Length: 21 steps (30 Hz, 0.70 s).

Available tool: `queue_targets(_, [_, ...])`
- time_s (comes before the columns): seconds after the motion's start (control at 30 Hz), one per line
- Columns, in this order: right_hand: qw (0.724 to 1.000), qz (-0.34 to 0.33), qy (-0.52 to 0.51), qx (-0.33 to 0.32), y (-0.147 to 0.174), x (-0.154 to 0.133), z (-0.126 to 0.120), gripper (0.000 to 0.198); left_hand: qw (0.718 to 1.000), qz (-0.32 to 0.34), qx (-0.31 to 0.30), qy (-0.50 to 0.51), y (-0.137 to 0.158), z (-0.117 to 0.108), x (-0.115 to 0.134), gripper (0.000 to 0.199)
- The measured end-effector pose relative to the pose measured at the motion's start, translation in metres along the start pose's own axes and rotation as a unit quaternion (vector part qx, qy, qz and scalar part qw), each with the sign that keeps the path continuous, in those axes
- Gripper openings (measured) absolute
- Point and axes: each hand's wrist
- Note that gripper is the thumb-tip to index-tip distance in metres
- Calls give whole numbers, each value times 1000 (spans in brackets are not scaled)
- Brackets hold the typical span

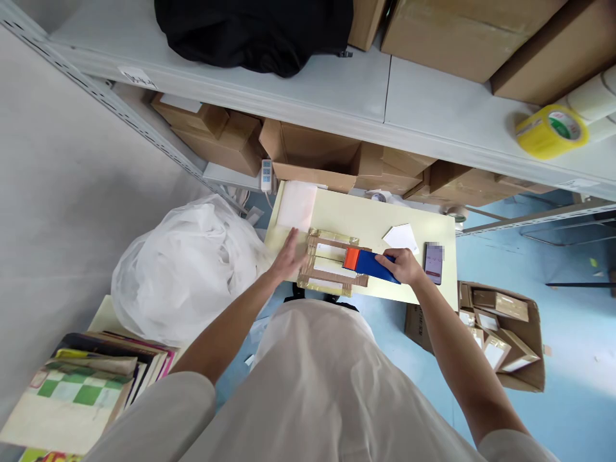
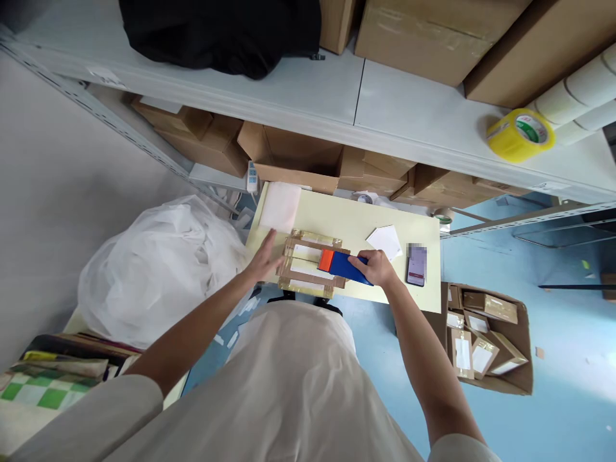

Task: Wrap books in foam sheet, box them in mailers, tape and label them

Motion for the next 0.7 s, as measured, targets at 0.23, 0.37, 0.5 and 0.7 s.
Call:
queue_targets(0.23, [999,7,-17,-29,-2,2,-4,50,943,206,-80,-248,-6,-5,49,127])
queue_targets(0.37, [997,-3,-46,-62,-1,4,-10,49,941,195,-83,-265,-7,-4,48,122])
queue_targets(0.5, [996,12,-47,-76,18,29,-29,49,938,191,-79,-278,-6,-8,47,117])
queue_targets(0.7, [994,61,-34,-82,46,93,-38,49,933,184,-92,-297,-6,-10,52,116])
Point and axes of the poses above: each hand's wrist, its own y-axis away from the middle knuckle, its own z-axis out of the palm, x = y × z, and after that the axes turned 15 degrees about -z, right-handed
